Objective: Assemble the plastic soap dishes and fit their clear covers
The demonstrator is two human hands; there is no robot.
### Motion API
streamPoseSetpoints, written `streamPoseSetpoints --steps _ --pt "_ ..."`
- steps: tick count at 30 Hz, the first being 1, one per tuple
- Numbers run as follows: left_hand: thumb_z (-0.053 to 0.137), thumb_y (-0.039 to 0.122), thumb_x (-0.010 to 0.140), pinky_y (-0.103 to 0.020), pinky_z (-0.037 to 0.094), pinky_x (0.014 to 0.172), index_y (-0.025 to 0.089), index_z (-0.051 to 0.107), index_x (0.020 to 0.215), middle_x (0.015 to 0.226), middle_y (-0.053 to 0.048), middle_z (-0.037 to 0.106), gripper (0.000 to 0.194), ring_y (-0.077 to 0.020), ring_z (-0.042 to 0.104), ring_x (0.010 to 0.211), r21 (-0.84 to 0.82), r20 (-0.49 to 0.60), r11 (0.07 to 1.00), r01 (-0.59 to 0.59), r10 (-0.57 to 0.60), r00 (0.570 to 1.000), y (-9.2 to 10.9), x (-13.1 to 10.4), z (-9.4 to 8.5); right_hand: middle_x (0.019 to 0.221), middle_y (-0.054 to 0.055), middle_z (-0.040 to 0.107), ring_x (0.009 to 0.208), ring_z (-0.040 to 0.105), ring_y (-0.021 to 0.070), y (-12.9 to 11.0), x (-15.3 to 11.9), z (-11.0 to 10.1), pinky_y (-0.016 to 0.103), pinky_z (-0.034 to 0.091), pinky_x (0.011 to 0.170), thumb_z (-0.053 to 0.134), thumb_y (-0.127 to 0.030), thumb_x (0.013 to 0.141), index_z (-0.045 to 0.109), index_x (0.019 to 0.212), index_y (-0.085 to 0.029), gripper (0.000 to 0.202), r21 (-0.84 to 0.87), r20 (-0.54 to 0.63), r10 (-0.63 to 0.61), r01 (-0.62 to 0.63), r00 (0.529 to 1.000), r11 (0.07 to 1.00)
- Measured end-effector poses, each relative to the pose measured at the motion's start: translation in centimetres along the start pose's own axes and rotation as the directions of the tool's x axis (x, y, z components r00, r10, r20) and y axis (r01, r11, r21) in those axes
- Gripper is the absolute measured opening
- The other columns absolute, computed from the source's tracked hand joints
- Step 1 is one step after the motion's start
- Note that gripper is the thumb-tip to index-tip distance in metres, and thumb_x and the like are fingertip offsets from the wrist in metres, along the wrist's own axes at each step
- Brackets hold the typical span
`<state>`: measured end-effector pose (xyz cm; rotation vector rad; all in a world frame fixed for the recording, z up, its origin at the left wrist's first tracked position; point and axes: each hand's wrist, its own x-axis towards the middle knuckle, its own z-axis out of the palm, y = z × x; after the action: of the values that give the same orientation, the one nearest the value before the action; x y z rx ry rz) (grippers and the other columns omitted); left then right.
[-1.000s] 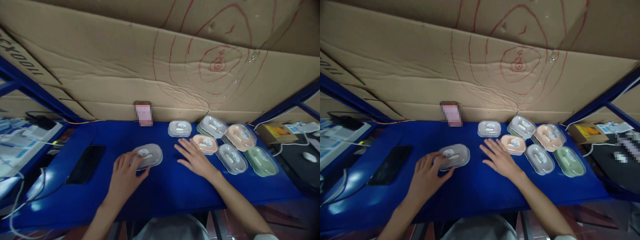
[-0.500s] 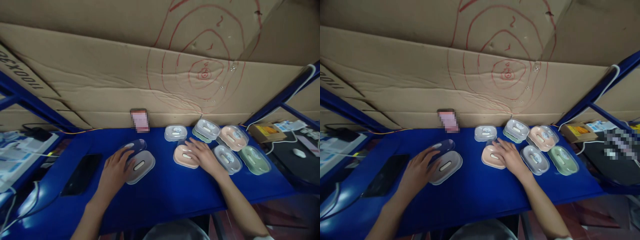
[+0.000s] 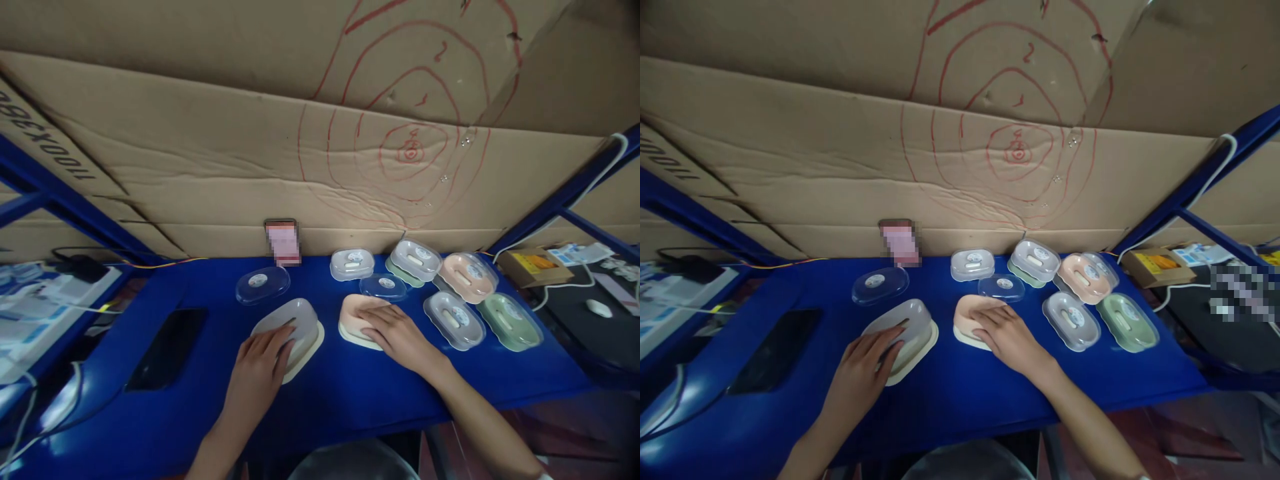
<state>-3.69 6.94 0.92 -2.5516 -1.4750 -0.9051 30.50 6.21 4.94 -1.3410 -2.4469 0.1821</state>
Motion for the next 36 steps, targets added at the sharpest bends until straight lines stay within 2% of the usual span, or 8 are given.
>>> streamPoseSetpoints --steps 6,9,12,16,22,25,30,36 --pt "0.051 0.02 0.107 -0.05 0.05 0.106 0.021 0.066 0.135 0.134 -0.014 0.074 0.031 -0.0315 0.071 0.119 0.086 -0.084 0.996 0.003 0.004 0.996 0.8 0.5 0.2 0.153 0.005 0.065 0.141 0.06 0.0236 0.5 3.4 -2.3 0.047 0.051 0.114 0.044 -0.02 0.112 0.059 0.153 -0.03 0.044 0.036 -0.057 -0.192 0.195 0.98 0.98" --pt "0.055 0.021 0.106 -0.048 0.051 0.106 0.024 0.067 0.133 0.135 -0.012 0.073 0.03 -0.0299 0.07 0.121 0.052 -0.019 0.998 -0.041 0.042 0.999 2.6 0.1 0.8 0.155 0.007 0.063 0.145 0.057 0.0227 3.5 7.2 -2.4 0.046 0.046 0.119 0.045 -0.022 0.111 0.059 0.153 -0.029 0.044 0.004 -0.038 -0.076 0.076 0.996 0.997" --pt "0.058 0.021 0.104 -0.052 0.05 0.109 0.026 0.069 0.13 0.146 -0.014 0.066 0.029 -0.0334 0.065 0.131 0.087 0.011 0.995 -0.057 0.056 0.998 4.1 -0.5 1.5 0.161 0.015 0.056 0.149 0.052 0.0306 6.8 10.6 -1.8 0.055 0.042 0.121 0.063 -0.027 0.105 0.057 0.155 -0.024 0.051 -0.082 0.004 0.08 -0.079 0.997 0.994" --pt "0.06 0.021 0.103 -0.056 0.048 0.111 0.027 0.069 0.13 0.149 -0.015 0.063 0.029 -0.0342 0.063 0.134 0.108 0.009 0.992 -0.061 0.06 0.998 4.3 -0.9 1.5 0.146 0.017 0.067 0.135 0.063 0.0345 8.8 12.4 -1.6 0.056 0.048 0.111 0.076 -0.029 0.097 0.063 0.15 -0.025 0.055 -0.11 0.034 0.115 -0.111 0.993 0.988" --pt "0.06 0.021 0.103 -0.054 0.051 0.104 0.027 0.068 0.126 0.134 -0.015 0.069 0.024 -0.0321 0.068 0.119 0.115 -0.002 0.993 -0.024 0.025 1.0 3.4 -0.9 0.8 0.137 0.015 0.072 0.129 0.065 0.0311 7.0 11.7 -3.1 0.05 0.046 0.112 0.049 -0.023 0.11 0.067 0.144 -0.021 0.039 -0.137 -0.039 0.125 -0.13 0.991 0.982" --pt "0.061 0.028 0.104 -0.05 0.052 0.097 0.026 0.066 0.132 0.129 -0.015 0.072 0.028 -0.0326 0.07 0.114 0.132 0.006 0.991 0.002 -0.003 1.0 3.4 -1.7 1.2 0.132 0.011 0.076 0.12 0.071 0.0276 5.2 11.3 -1.6 0.041 0.051 0.106 0.06 -0.029 0.108 0.073 0.135 -0.023 0.031 -0.13 0.042 0.092 -0.086 0.995 0.988" --pt "0.057 0.028 0.107 -0.047 0.047 0.104 0.024 0.062 0.139 0.13 -0.011 0.076 0.032 -0.0294 0.072 0.117 0.095 0.01 0.995 -0.034 0.033 0.999 3.3 -3.5 1.6 0.134 0.017 0.075 0.124 0.071 0.0331 4.0 11.4 1.2 0.045 0.051 0.105 0.067 -0.032 0.105 0.073 0.132 -0.016 0.032 -0.129 0.136 0.102 -0.085 0.985 0.988" --pt "0.054 0.015 0.105 -0.052 0.034 0.121 0.027 0.064 0.137 0.149 -0.009 0.068 0.036 -0.03 0.061 0.139 0.115 0.061 0.99 -0.077 0.071 0.996 2.8 -4.1 1.2 0.138 0.021 0.071 0.131 0.067 0.0362 4.0 11.6 1.2 0.048 0.048 0.109 0.078 -0.031 0.097 0.071 0.136 -0.014 0.043 -0.103 0.163 0.097 -0.081 0.982 0.991"
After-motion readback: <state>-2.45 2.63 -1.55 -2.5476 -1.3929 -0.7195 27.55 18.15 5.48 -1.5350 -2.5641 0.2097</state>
